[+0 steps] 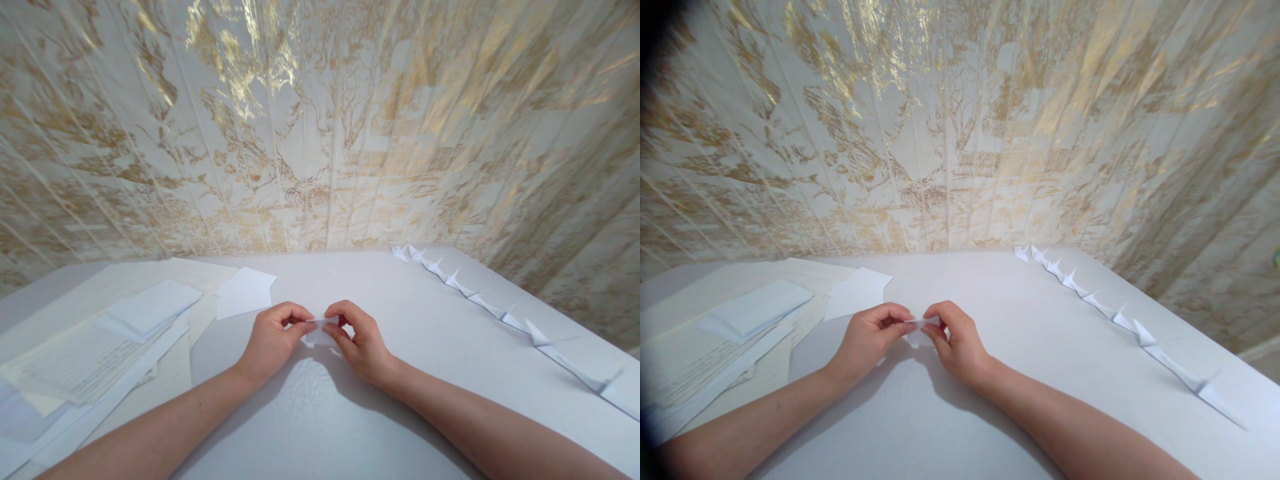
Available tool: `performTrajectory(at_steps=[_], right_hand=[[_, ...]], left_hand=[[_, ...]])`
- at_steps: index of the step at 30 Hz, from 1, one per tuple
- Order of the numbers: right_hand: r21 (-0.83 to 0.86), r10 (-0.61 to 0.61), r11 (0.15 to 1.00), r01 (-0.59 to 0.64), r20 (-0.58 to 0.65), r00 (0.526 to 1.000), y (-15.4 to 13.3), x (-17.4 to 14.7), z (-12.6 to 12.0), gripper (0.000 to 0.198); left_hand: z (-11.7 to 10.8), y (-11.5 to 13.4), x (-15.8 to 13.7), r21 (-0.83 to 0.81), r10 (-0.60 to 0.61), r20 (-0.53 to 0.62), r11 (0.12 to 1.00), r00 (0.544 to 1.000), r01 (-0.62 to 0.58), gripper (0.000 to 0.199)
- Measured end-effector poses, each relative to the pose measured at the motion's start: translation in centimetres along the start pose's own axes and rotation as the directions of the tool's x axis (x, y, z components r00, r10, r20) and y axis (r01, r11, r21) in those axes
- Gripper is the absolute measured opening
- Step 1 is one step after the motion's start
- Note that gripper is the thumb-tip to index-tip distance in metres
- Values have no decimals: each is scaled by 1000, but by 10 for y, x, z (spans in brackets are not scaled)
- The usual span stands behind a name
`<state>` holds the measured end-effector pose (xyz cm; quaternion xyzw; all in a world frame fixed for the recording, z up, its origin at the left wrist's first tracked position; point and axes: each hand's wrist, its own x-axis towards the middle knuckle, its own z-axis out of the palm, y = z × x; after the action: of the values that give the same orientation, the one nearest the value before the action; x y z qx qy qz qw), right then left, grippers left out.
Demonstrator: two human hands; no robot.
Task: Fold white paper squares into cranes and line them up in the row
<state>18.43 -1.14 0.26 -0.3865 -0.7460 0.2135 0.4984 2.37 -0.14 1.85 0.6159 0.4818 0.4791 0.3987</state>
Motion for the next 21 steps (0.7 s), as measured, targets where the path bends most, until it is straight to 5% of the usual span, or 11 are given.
performTrajectory(at_steps=[6, 14, 21], right_hand=[[8, 33, 999, -33, 24, 999, -2, 3, -3, 13], [105, -34, 994, 37, -29, 999, -2, 3, -1, 11], [396, 327, 873, -286, -36, 944, -1, 7, 2, 11]], left_hand=[[1, 3, -2, -7, 0, -11, 1000, 1000, 0, 4], [6, 2, -2, -287, -121, 69, 948, 990, 136, 26], [9, -2, -2, -160, -204, 195, 958, 959, 236, 18]])
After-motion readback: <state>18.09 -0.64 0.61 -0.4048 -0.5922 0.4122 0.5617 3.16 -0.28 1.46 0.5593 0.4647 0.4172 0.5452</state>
